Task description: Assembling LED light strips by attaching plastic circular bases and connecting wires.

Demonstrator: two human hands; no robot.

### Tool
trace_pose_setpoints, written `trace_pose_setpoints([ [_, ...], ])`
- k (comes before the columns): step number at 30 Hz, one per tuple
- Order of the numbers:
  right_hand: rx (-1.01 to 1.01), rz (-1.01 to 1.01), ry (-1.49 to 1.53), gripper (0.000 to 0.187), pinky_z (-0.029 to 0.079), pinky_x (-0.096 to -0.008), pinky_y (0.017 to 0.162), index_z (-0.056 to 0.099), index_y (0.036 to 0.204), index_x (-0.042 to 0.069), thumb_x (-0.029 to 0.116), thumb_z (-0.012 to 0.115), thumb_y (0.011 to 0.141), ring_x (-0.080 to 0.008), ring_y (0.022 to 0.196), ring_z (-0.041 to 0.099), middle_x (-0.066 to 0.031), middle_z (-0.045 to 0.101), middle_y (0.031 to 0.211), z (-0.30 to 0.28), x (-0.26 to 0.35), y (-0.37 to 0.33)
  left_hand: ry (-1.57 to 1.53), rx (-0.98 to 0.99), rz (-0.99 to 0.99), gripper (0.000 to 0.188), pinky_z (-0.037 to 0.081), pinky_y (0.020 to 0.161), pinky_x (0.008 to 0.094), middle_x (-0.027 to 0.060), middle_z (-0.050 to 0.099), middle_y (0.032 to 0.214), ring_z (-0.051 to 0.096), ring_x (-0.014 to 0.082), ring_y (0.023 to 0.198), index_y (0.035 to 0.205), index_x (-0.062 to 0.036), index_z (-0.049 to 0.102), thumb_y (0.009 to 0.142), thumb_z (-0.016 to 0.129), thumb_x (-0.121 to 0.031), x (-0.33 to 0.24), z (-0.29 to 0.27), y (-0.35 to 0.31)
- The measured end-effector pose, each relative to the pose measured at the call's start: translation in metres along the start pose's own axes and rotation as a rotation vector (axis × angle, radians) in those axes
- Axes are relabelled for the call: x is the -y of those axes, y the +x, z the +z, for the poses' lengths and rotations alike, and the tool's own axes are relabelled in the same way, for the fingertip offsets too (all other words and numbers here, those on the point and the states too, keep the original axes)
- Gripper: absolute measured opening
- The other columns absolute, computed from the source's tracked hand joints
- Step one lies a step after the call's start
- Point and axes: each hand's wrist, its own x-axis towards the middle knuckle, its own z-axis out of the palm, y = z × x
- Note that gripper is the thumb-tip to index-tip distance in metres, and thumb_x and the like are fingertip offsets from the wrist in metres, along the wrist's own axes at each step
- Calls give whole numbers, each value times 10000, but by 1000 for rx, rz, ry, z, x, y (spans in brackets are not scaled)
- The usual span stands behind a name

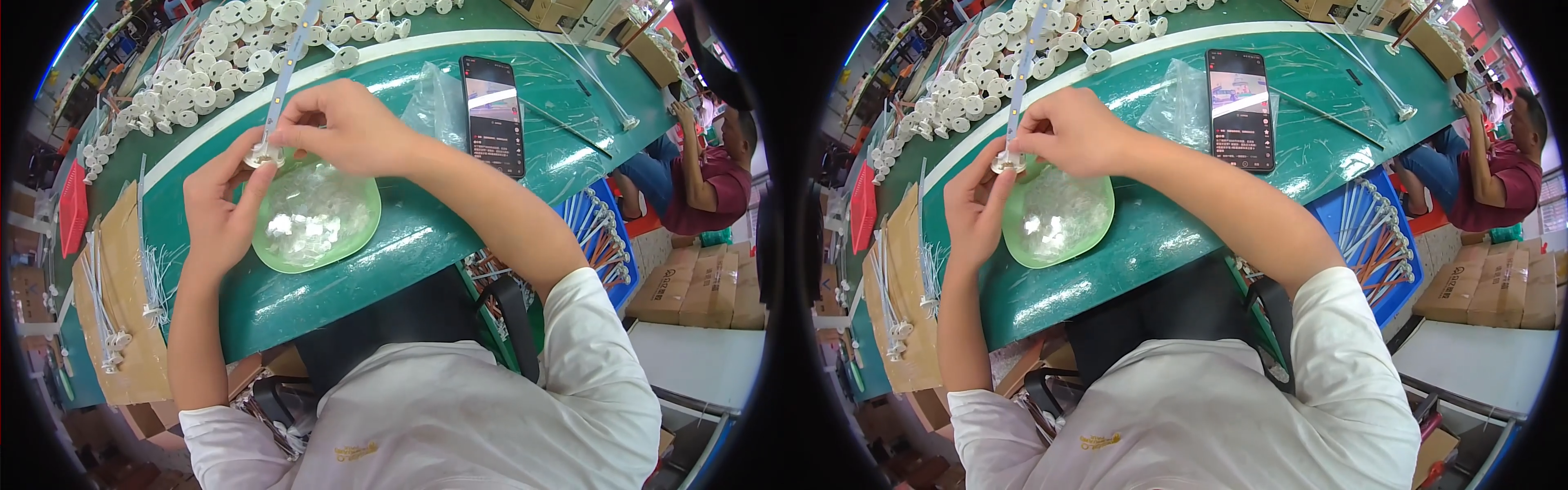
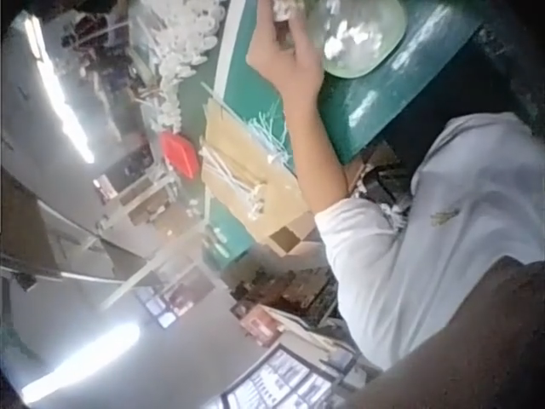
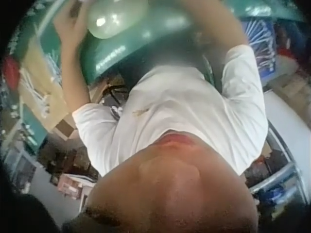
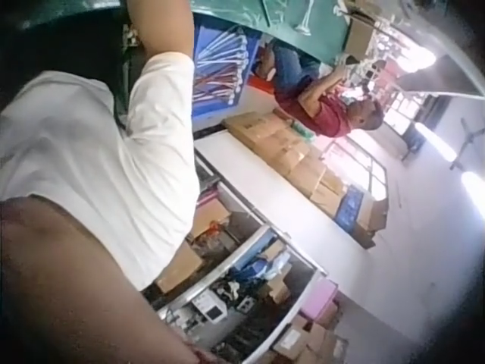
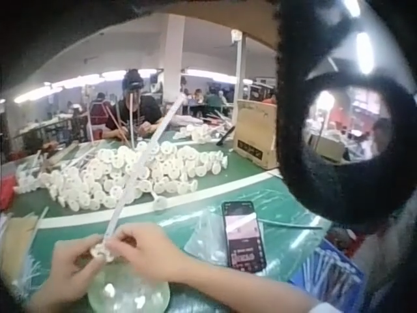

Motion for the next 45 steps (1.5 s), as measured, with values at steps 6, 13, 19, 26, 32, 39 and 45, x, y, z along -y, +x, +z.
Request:
trace_pose_setpoints([
  [6,153,216,595,181,547,-263,750,663,937,-24,156,647,919,-117,786,631,-62,672,894,2,2,2,-555,117,-145,403,521,884,334,162,646,1127,652,218,972,1308,79,490,955,556,-103,5,-10,2],
  [13,110,230,731,174,537,-290,782,650,964,-8,161,645,921,-87,731,562,-10,589,783,-2,-5,4,-689,53,-218,396,528,866,349,182,629,1161,654,245,985,1323,72,471,974,518,-109,15,-22,7],
  [19,-160,152,721,167,494,-318,712,631,916,41,193,577,959,-99,710,528,-1,544,758,-14,-14,14,-607,-35,-186,377,523,855,327,178,647,1127,659,214,944,1308,49,496,978,529,-131,19,-20,9],
  [26,-452,302,537,261,467,-325,614,617,891,55,291,528,955,-138,603,511,-24,565,758,-27,-42,21,-344,-235,-226,371,519,806,280,142,669,1070,664,184,883,1286,22,533,960,579,-149,33,-28,13],
  [32,-484,-114,-415,196,508,-308,660,663,1027,53,113,656,840,-131,694,609,-45,690,929,-10,-41,10,-369,-173,-138,361,516,803,261,107,654,1049,645,145,879,1248,48,551,904,630,-30,18,-12,10],
  [39,-176,-56,58,246,517,-267,718,684,1042,16,128,721,826,-114,864,637,-55,695,959,1,-7,2,-193,-172,-53,375,544,778,261,104,675,1027,651,120,847,1166,63,607,813,714,-4,4,-4,4],
  [45,10,147,142,210,513,-242,730,697,1004,-1,99,727,822,-104,846,638,-61,696,905,5,9,0,153,-114,141,337,557,750,264,101,695,949,664,122,793,1103,55,644,786,738,-10,0,-2,0],
])
